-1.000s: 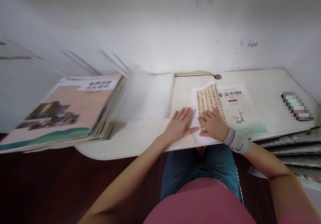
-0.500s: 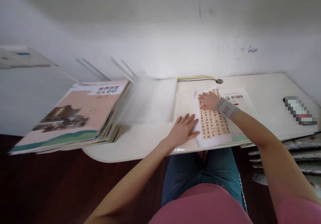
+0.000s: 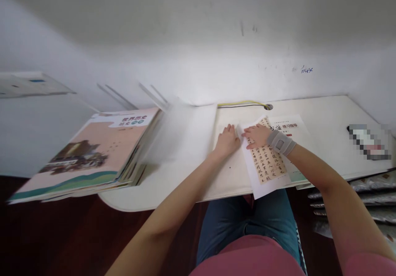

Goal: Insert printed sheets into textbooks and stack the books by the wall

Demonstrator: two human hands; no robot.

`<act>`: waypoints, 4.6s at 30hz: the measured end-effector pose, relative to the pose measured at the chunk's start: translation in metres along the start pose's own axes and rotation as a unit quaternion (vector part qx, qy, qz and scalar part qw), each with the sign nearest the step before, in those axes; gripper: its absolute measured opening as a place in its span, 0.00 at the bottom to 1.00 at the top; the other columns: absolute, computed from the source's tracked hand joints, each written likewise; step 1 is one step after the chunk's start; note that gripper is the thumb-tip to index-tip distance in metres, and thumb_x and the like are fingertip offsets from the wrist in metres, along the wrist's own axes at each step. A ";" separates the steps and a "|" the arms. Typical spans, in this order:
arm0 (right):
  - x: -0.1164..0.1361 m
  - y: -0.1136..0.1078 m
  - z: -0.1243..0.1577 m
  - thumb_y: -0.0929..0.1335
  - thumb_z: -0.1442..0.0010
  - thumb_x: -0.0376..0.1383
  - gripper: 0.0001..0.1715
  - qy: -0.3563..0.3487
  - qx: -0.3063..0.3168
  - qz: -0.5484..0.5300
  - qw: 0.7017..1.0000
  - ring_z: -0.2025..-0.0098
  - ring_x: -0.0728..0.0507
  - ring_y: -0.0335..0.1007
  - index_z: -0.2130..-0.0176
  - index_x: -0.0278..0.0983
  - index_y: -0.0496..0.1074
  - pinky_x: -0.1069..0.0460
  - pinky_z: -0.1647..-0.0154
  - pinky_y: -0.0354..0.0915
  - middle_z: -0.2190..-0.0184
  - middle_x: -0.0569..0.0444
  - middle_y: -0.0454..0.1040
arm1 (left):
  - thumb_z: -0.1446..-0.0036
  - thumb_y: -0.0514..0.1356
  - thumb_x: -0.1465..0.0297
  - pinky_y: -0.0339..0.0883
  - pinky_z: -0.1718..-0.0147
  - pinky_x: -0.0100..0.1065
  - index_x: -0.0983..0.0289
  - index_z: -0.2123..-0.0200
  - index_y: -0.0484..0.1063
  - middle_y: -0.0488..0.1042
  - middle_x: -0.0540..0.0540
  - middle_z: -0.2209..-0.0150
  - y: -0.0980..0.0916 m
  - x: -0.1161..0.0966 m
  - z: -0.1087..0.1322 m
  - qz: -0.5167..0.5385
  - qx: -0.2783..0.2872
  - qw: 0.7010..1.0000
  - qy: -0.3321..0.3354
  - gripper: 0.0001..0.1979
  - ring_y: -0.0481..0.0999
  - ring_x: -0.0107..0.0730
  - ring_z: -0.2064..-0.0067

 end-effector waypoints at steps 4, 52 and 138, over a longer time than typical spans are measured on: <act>0.001 0.000 0.004 0.61 0.40 0.53 0.38 -0.006 -0.002 0.020 1.000 0.40 0.31 0.58 0.38 0.37 0.58 0.36 0.44 0.54 0.38 0.39 0.58 | 0.45 0.49 0.75 0.64 0.50 0.45 0.70 0.51 0.65 0.66 0.69 0.44 -0.021 -0.003 0.007 0.004 -0.035 0.999 0.019 0.18 0.65 0.47 0.42; 0.121 0.009 0.069 0.64 0.39 0.48 0.27 0.059 -0.133 -0.032 0.989 0.42 0.33 0.60 0.49 0.32 0.69 0.38 0.42 0.54 0.47 0.39 0.68 | 0.47 0.54 0.75 0.53 0.39 0.40 0.61 0.67 0.73 0.70 0.57 0.50 -0.047 -0.048 0.138 0.066 0.125 0.873 0.466 0.09 0.63 0.37 0.41; -0.044 0.023 0.058 0.61 0.41 0.54 0.35 0.145 -0.308 -0.239 0.910 0.35 0.37 0.49 0.41 0.40 0.64 0.38 0.35 0.51 0.36 0.48 0.57 | 0.38 0.42 0.49 0.40 0.38 0.56 0.71 0.36 0.52 0.51 0.67 0.35 0.025 -0.065 0.099 -0.075 0.102 0.965 0.231 0.37 0.49 0.47 0.34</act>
Point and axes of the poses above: each hand's wrist, its own z-axis away from the middle knuckle, its own y-axis out of the palm, x = y × z, the point moved 8 cm from there along -z, towards the middle knuckle
